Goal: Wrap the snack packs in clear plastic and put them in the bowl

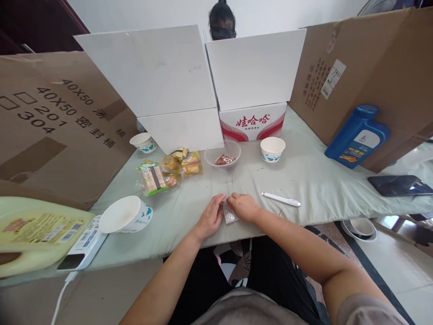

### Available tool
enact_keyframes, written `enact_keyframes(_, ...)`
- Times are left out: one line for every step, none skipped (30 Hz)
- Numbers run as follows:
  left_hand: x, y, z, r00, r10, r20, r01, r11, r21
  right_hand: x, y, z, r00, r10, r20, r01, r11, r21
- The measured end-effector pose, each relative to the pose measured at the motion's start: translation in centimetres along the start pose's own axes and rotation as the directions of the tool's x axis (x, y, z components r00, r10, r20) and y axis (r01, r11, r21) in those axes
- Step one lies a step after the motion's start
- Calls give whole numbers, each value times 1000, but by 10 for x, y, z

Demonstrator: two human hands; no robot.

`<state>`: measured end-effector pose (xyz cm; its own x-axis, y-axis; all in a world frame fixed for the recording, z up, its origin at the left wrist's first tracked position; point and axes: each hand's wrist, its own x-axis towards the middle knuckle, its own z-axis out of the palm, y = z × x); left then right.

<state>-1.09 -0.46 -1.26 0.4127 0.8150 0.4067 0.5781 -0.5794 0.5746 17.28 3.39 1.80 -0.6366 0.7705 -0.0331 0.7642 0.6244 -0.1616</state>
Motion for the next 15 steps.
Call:
enact_keyframes(0, 1, 0, 1000, -14, -11, 14, 1000, -14, 0, -1, 3, 1000, 1, -6, -1, 1000, -3)
enact_keyframes(1, 2, 0, 1000, -26, -12, 26, 999, -20, 0, -3, 6, 1000, 2, -13, -2, 1000, -7)
enact_keyframes(2, 3, -1, 999, -36, -8, 36, 999, -12, -1, -5, 8, 1000, 5, -21, -5, 1000, -9)
enact_keyframes(2, 4, -1, 999, -47, 0, 47, 999, 14, -2, -6, 10, 1000, 8, -31, -8, 1000, -11)
enact_keyframes(3, 6, 0, 998, -60, 8, 60, 997, 55, -3, -7, 11, 999, 13, -41, -14, 1000, -12)
enact_keyframes(3, 7, 0, 997, -76, 14, 74, 992, 101, -4, -7, 12, 998, 23, -53, -24, 1000, -13)
enact_keyframes(4, 8, 0, 996, -91, 14, 88, 986, 144, -6, -5, 12, 997, 41, -69, -42, 999, -16)
enact_keyframes(5, 10, -1, 995, -104, 13, 100, 979, 177, -7, -2, 11, 994, 66, -87, -68, 997, -19)
enact_keyframes(6, 11, -1, 993, -114, 15, 109, 975, 196, -9, 1, 10, 989, 101, -108, -104, 994, -22)
enact_keyframes(6, 12, -2, 992, -121, 22, 114, 973, 201, -10, 6, 8, 981, 144, -132, -148, 989, -26)
enact_keyframes(7, 13, -2, 992, -123, 30, 115, 974, 197, -13, 10, 5, 969, 193, -155, -200, 979, -31)
enact_keyframes(8, 13, -3, 992, -124, 37, 115, 975, 190, -15, 13, 3, 954, 236, -185, -246, 969, -31)
enact_keyframes(8, 13, -3, 992, -123, 41, 113, 976, 185, -18, 15, 0, 941, 253, -225, -264, 964, -23)
enact_keyframes(9, 13, -4, 992, -120, 44, 111, 977, 182, -20, 15, -1, 937, 229, -263, -239, 971, -8)
enact_keyframes(9, 12, -4, 992, -117, 43, 107, 978, 181, -22, 13, -2, 944, 158, -291, -163, 987, 8)
